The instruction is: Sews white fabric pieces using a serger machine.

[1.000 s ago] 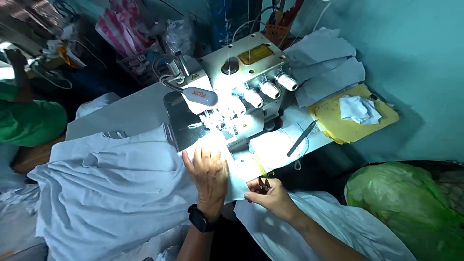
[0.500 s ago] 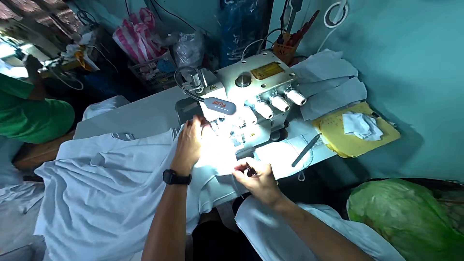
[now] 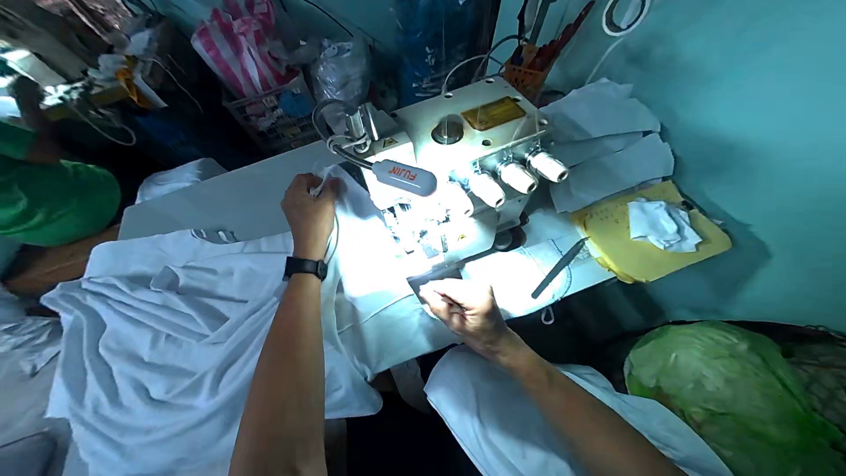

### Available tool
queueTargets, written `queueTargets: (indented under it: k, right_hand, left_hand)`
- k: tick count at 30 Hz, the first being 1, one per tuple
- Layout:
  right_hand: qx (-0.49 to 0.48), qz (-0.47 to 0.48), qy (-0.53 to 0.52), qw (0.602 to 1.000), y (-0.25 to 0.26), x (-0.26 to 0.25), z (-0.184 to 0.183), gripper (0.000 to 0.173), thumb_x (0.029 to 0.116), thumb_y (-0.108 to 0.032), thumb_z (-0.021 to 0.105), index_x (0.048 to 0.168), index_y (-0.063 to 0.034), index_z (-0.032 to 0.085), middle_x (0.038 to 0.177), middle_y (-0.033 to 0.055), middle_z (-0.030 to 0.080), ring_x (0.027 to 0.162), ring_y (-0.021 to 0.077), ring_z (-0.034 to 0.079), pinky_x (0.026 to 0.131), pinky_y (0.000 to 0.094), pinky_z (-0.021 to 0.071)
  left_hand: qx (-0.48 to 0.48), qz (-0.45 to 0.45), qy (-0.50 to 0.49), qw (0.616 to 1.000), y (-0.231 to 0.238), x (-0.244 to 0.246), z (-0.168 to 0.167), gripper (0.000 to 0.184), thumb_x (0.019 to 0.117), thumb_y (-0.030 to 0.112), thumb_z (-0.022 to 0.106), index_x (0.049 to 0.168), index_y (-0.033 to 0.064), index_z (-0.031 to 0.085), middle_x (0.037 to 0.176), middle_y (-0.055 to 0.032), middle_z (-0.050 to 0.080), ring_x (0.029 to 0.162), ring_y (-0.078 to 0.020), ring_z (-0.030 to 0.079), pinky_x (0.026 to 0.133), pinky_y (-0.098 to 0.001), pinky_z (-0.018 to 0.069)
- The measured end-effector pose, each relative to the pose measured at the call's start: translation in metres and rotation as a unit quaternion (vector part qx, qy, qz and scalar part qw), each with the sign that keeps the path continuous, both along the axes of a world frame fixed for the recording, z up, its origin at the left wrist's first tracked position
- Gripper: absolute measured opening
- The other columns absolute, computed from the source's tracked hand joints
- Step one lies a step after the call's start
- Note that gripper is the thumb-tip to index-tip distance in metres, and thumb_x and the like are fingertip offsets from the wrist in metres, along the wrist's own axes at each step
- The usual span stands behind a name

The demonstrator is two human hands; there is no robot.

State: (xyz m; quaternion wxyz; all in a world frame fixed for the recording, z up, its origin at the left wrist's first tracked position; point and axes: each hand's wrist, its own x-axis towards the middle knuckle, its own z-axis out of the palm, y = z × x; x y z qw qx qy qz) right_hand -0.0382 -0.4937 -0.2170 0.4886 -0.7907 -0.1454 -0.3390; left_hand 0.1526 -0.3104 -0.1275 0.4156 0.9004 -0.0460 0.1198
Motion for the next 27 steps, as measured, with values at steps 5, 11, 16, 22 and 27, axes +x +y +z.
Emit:
queueTargets:
  k: [5,11,16,22,27]
  right_hand:
    - [-0.095,-0.11,0.07,0.987,-0.039,-0.008,-0.05,0.017,0.0904,-0.014,0.066,0.09,-0.0019,0.078,0.078,0.0098,0.075,0.069,0.0171,0.071,0.066,0.0331,0.0583]
    - [-0.15,-0.143,0.124,0.97,-0.038,-0.007,-0.048,0.021,0.084,-0.027,0.074,0.091,-0.0067,0.078,0.072,0.0085,0.071,0.062,0.0239,0.068,0.056,0.0455,0.0536]
    - [-0.136,-0.073,0.148,0.977,-0.021,-0.023,-0.011,0.061,0.0953,-0.059,0.056,0.108,-0.001,0.073,0.072,0.009,0.065,0.057,0.0206,0.058,0.053,0.041,0.0467]
    - [-0.144,0.105,0.005,0.984,0.049,-0.047,0.01,0.028,0.1011,-0.027,0.063,0.102,0.0005,0.071,0.081,0.0114,0.068,0.071,0.0203,0.066,0.064,0.0321,0.0553]
    - [-0.184,0.092,-0.09,0.974,0.083,-0.052,0.012,0.02,0.1004,-0.019,0.065,0.099,-0.0006,0.074,0.084,0.0116,0.072,0.073,0.0203,0.067,0.064,0.0283,0.0528]
  left_hand:
    - [-0.037,-0.073,-0.163,0.983,0.037,-0.094,0.004,0.043,0.1009,0.019,0.062,0.135,0.0028,0.042,0.097,-0.005,0.063,0.076,-0.0062,0.061,0.069,-0.0258,0.054]
    - [0.138,-0.209,-0.246,0.936,0.075,-0.182,-0.024,0.019,0.1029,0.016,0.061,0.112,0.0013,0.069,0.101,-0.0147,0.071,0.094,-0.0181,0.069,0.085,-0.0279,0.0563]
    - [0.118,-0.155,-0.235,0.952,0.091,-0.236,-0.049,0.016,0.1017,0.008,0.061,0.106,-0.0001,0.073,0.099,-0.0168,0.072,0.095,-0.0169,0.069,0.087,-0.021,0.0537]
    - [0.053,-0.034,-0.233,0.971,0.096,-0.289,-0.057,0.009,0.098,0.008,0.066,0.098,0.0004,0.072,0.1,-0.01,0.074,0.098,-0.0065,0.069,0.087,-0.0163,0.0547]
    - [0.007,-0.027,-0.233,0.972,0.081,-0.305,-0.052,0.007,0.0972,0.006,0.066,0.1,0.0012,0.071,0.1,-0.0079,0.073,0.096,-0.0052,0.069,0.085,-0.016,0.0561]
